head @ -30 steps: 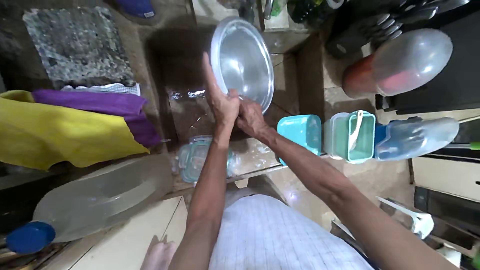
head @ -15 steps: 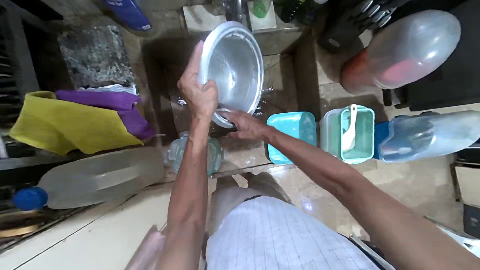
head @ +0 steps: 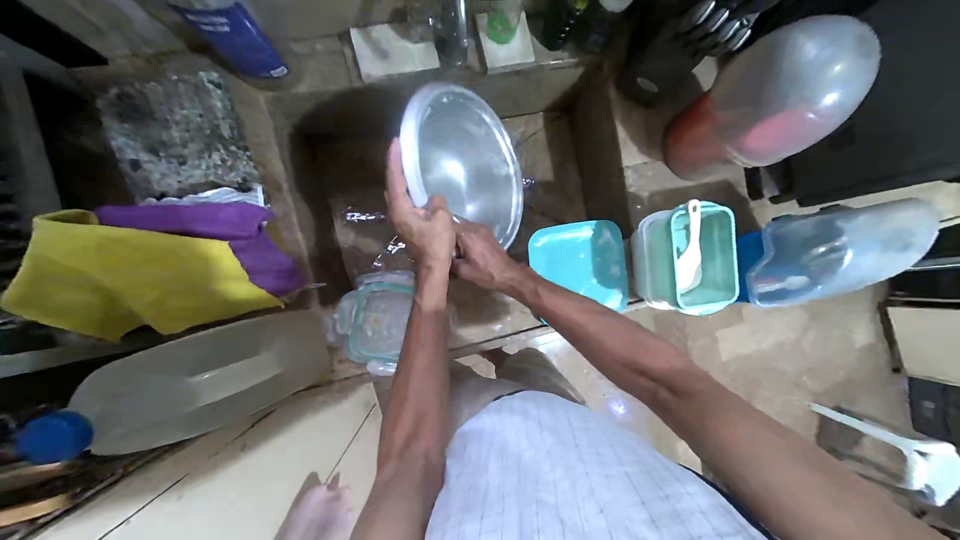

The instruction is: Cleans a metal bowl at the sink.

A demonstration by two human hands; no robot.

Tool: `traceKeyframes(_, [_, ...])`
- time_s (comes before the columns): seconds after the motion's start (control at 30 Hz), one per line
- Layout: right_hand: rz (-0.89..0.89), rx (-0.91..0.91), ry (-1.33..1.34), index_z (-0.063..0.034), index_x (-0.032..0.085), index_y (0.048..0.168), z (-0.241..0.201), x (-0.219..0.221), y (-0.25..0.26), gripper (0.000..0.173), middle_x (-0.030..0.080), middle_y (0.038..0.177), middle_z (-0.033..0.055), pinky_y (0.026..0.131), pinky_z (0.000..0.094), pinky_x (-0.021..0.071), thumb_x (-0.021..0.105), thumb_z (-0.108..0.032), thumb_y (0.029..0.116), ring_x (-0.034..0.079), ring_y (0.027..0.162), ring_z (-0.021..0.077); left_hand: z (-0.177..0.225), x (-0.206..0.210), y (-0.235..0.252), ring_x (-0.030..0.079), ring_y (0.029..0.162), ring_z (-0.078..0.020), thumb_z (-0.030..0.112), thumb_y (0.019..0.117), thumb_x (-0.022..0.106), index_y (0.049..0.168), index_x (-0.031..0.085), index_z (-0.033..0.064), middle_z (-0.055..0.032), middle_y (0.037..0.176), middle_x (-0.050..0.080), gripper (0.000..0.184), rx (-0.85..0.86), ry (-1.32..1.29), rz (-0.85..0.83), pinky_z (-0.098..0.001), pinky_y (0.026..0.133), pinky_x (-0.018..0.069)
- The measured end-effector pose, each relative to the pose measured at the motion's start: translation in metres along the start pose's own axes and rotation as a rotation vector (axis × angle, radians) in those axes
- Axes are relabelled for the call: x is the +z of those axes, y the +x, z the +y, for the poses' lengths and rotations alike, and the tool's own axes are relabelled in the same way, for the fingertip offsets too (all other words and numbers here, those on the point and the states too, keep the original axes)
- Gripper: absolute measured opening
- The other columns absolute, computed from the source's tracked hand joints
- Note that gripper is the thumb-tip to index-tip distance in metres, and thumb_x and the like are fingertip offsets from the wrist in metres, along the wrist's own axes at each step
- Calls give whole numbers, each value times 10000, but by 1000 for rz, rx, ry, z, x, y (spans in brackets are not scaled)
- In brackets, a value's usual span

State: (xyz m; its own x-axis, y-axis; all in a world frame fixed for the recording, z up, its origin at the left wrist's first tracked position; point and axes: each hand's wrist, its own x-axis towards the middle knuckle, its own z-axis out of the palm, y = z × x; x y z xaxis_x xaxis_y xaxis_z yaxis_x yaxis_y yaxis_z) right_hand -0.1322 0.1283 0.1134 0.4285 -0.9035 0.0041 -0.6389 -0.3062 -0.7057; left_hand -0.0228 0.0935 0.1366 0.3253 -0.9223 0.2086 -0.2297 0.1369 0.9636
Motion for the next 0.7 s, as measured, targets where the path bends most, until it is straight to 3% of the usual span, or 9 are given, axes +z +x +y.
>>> traceKeyframes(0.07, [-181,-35,-175,-69,623,1388,28,-3,-2,613,618,1384,199,1066,560,470,782,-62,796,607,1253,370,6,-25,15,560,1340,-182,-105,798,559,1506,469,-5,-139,1504,540,721,57,7,-118,-331,1098,486])
traceKeyframes(0.13, [-285,-86,-501,-138,572,1463,74,-10,6,697,462,1573,170,1234,593,235,796,-110,804,367,1480,408,7,-44,29,595,1310,-175,-135,778,550,1465,512,-37,-151,1460,582,695,153,3,-210,-317,1085,503])
traceKeyframes(0.2, [-334,-104,-673,-127,595,1421,86,-21,24,600,415,1597,202,1250,630,173,777,-138,849,298,1502,467,1,-53,42,603,1302,-162,-138,770,555,1445,544,-26,-131,1440,605,684,180,-1,-241,-308,1086,503])
traceKeyframes(0.3, [-592,-7,-628,-90,685,1244,46,-39,42,541,605,1338,230,1090,659,362,871,-164,741,530,1263,465,-25,-62,60,602,1293,-161,-147,780,551,1436,536,-44,-145,1433,601,665,102,-87,-194,-300,1070,515])
traceKeyframes(0.4, [-742,23,-243,-110,754,1148,32,-51,56,326,713,1163,148,986,607,498,811,-78,828,662,1110,354,-59,-65,67,619,1268,-200,-173,779,558,1452,500,-65,-167,1434,590,684,-14,-241,-179,-343,1030,555])
traceKeyframes(0.47, [-634,155,-34,-63,737,1151,39,-47,63,259,719,1136,165,971,556,522,680,3,907,684,1060,326,-86,-63,71,622,1263,-197,-161,793,581,1454,506,-49,-157,1425,598,675,-76,-242,-198,-349,1028,558])
traceKeyframes(0.53, [-437,362,201,-41,668,1206,47,-37,70,247,701,1086,155,808,458,607,609,-22,968,710,888,257,-116,-59,77,629,1251,-183,-142,803,601,1437,534,-33,-144,1406,617,647,-143,-204,-219,-341,1024,559])
traceKeyframes(0.6, [-299,552,418,-60,592,1308,59,-15,81,340,684,1050,143,654,391,583,637,-78,971,665,742,214,-142,-61,84,631,1241,-174,-115,828,619,1437,545,-13,-132,1395,626,621,-219,-159,-248,-338,1024,554])
traceKeyframes(0.7, [-206,754,537,-56,487,1395,84,26,100,600,673,1096,177,676,403,610,772,-85,868,692,776,246,-174,-63,95,629,1244,-168,-47,860,658,1439,553,8,-129,1389,631,591,-314,-71,-279,-341,1044,540])
